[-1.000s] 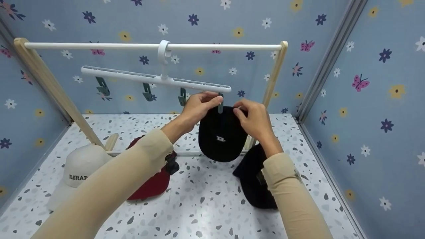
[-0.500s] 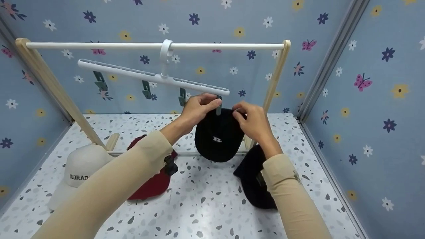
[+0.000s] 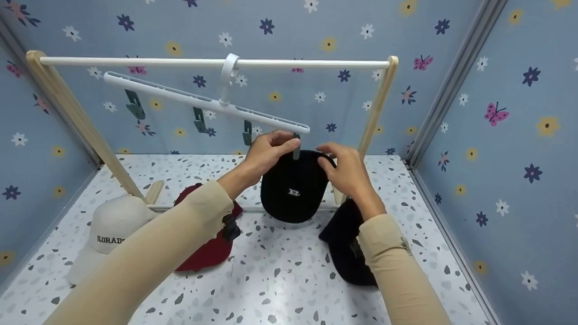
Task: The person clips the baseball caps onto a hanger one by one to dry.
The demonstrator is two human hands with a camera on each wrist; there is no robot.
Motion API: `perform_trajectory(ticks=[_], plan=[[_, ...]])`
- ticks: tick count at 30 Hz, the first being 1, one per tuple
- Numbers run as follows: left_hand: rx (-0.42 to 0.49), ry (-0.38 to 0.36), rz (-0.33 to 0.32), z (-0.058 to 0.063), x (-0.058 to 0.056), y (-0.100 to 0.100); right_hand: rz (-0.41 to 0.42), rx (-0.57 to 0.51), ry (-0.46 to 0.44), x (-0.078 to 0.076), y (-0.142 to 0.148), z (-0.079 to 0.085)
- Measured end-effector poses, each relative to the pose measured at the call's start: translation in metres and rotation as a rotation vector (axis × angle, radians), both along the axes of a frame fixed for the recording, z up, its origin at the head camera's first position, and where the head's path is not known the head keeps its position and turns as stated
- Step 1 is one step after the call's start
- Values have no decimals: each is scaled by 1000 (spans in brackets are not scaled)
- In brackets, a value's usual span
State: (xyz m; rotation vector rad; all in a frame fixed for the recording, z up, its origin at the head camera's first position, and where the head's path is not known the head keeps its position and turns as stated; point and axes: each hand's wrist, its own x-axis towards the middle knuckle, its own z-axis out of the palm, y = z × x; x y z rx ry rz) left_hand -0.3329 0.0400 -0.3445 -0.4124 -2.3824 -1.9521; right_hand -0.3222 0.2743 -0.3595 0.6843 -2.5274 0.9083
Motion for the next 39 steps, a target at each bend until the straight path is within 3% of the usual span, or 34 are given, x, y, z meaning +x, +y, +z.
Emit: perform_trajectory(ticks=[22, 27, 34, 39], plan=[[-29, 30, -29, -20, -2, -35, 11, -55, -17, 16, -13, -15], [-96, 37, -31, -25, 2, -47, 21, -80, -36, 21, -20, -20], [-263, 85, 4, -36, 8, -77, 30, -107, -57, 28, -28, -25], [-252, 81, 60, -41, 12, -101, 50, -123, -83, 33, -34, -29]])
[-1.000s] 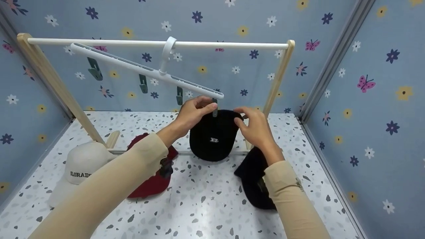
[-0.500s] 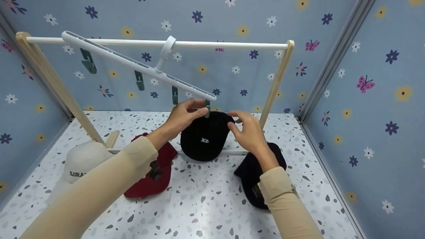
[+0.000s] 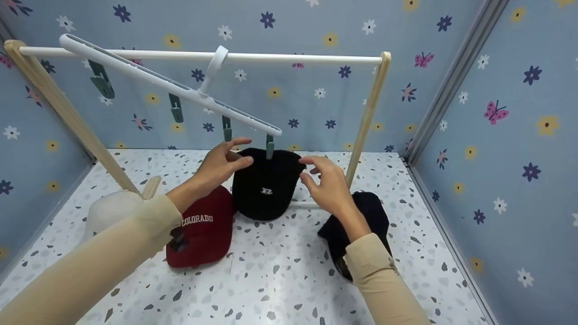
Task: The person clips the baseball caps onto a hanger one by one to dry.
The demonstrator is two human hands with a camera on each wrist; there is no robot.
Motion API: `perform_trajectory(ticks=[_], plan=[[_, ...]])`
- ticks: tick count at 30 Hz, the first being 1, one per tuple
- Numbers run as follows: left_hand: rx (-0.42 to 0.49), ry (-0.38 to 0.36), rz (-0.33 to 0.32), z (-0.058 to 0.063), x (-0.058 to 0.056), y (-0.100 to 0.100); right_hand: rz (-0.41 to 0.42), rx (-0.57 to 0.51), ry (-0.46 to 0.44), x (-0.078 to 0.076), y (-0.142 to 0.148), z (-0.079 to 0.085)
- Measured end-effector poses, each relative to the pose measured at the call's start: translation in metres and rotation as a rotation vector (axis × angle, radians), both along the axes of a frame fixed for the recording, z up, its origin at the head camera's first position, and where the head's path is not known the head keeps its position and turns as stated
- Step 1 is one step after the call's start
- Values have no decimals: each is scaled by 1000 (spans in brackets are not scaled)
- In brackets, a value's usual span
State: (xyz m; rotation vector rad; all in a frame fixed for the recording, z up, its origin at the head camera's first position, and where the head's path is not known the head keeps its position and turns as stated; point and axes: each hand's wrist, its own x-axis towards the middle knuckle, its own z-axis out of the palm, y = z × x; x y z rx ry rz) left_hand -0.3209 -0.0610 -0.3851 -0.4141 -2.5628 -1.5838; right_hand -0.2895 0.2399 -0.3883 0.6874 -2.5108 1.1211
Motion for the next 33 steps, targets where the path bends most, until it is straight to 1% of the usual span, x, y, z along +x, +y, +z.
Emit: perform_trajectory(ticks=[3, 5, 7, 11, 12, 14, 16, 19, 24, 29, 33], plan=[[21, -1, 18, -3, 1, -15, 10, -6, -6, 3, -4, -2], [28, 10, 16, -5, 2, -25, 13, -11, -9, 4, -8, -5], [15, 29, 10, -7, 2, -36, 17, -18, -14, 6, -11, -7], [-66, 91, 10, -11, 6, -60, 34, -26, -20, 10, -19, -11], [-92, 111, 17, -13, 7, -66, 42, -28, -22, 10, -21, -13], [-137, 128, 31, -18, 9, -80, 58, -35, -38, 11, -25, -17], [-169, 123, 52, -25, 11, -93, 72, -35, -57, 11, -29, -21], [-204, 88, 75, -36, 13, -111, 98, -43, -79, 13, -35, -29], [-244, 66, 96, -51, 15, -131, 140, -66, -127, 15, -46, -40], [-254, 27, 112, -64, 19, -144, 172, -95, -177, 16, -57, -48], [-239, -1, 115, -75, 19, -151, 199, -118, -205, 17, -66, -55]])
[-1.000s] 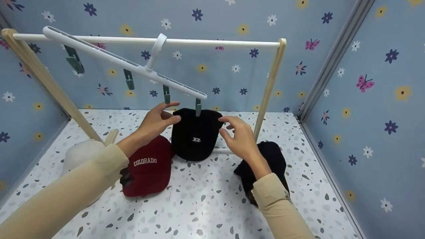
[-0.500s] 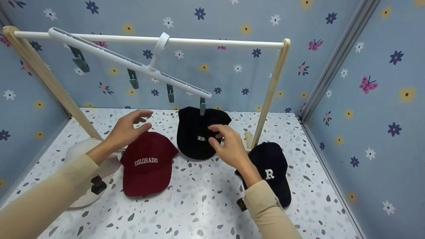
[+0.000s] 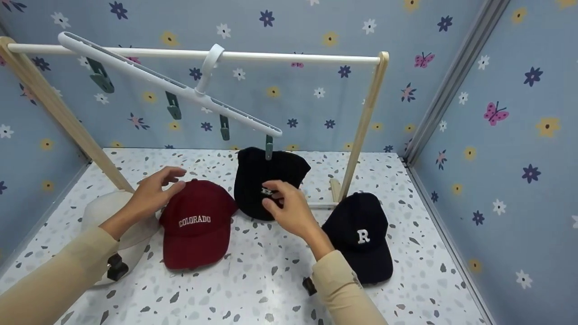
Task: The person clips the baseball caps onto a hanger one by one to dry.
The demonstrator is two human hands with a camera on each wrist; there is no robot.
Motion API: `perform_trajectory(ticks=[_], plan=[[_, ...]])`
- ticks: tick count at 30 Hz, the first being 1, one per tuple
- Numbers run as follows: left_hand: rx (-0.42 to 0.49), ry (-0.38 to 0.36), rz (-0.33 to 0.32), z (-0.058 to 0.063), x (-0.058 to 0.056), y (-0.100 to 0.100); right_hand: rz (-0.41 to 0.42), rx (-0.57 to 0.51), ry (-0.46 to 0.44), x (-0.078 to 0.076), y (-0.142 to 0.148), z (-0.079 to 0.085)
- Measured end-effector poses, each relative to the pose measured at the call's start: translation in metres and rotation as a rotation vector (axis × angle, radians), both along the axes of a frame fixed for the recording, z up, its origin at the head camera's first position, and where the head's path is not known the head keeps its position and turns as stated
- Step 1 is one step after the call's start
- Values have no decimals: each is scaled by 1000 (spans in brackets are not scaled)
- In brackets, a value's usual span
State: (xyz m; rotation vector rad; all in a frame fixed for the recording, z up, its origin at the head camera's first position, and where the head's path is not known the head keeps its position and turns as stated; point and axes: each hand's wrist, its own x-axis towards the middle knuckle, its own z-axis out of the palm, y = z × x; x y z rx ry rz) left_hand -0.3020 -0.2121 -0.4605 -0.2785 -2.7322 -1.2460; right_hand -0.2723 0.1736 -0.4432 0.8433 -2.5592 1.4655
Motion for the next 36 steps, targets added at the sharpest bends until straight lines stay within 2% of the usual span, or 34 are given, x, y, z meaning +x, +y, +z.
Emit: perform_trajectory(ticks=[7, 12, 17, 29, 36], plan=[[19, -60, 24, -16, -3, -10, 36, -13, -50, 4, -19, -13], [28, -111, 18, -22, -6, -12, 55, -14, -54, 5, -26, -20], [33, -157, 7, -23, -8, -12, 63, -17, -63, 6, -27, -22], [44, -171, 33, -21, -12, -12, 49, -15, -81, 7, -29, -22], [95, -270, 63, -16, -8, -11, 54, -10, -65, 6, -27, -22]])
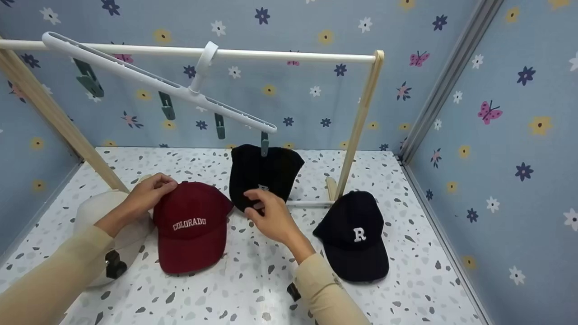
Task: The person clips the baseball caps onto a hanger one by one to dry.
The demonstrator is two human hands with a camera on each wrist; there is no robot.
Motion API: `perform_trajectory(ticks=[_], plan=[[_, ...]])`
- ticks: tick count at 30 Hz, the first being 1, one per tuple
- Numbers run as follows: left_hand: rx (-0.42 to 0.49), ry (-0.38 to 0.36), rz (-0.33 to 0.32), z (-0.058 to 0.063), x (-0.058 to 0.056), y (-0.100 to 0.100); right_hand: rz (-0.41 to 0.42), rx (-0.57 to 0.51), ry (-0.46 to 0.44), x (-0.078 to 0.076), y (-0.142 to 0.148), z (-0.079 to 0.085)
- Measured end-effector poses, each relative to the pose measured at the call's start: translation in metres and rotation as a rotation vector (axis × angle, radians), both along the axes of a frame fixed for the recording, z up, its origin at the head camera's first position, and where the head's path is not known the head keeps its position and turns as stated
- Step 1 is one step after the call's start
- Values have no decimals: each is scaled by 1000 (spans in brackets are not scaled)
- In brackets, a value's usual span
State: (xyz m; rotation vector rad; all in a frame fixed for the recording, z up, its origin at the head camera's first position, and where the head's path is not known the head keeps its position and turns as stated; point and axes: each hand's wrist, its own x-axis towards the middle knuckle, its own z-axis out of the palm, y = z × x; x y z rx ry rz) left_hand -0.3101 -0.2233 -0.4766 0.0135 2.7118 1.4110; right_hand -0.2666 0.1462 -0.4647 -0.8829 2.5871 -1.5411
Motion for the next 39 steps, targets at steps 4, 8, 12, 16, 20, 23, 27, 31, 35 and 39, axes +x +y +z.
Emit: perform_trajectory(ticks=[4, 8, 12, 16, 20, 23, 27, 31, 35, 39], plan=[[52, -15, -12, 4, 2, -1, 0, 8, 8, -1, 1, 2], [100, -4, -50, 9, 4, -1, 8, 8, 13, 0, 1, 5], [135, 17, -77, 14, 10, -1, 20, -1, 20, -1, -1, 6], [151, 39, -92, 20, 17, 1, 12, -3, 20, -1, -4, 6], [169, 45, -101, 26, 23, 3, 7, 4, 19, -1, -7, 7], [189, 67, -102, 30, 27, 6, 11, 0, 15, 0, -11, 10], [202, 116, -119, 36, 32, 11, 17, -4, 16, 0, -15, 13], [210, 148, -159, 42, 37, 17, 20, -7, 29, 0, -21, 16], [229, 154, -197, 49, 41, 24, 28, -12, 44, 0, -28, 20], [234, 162, -227, 55, 43, 28, 28, -2, 58, -1, -34, 26]])
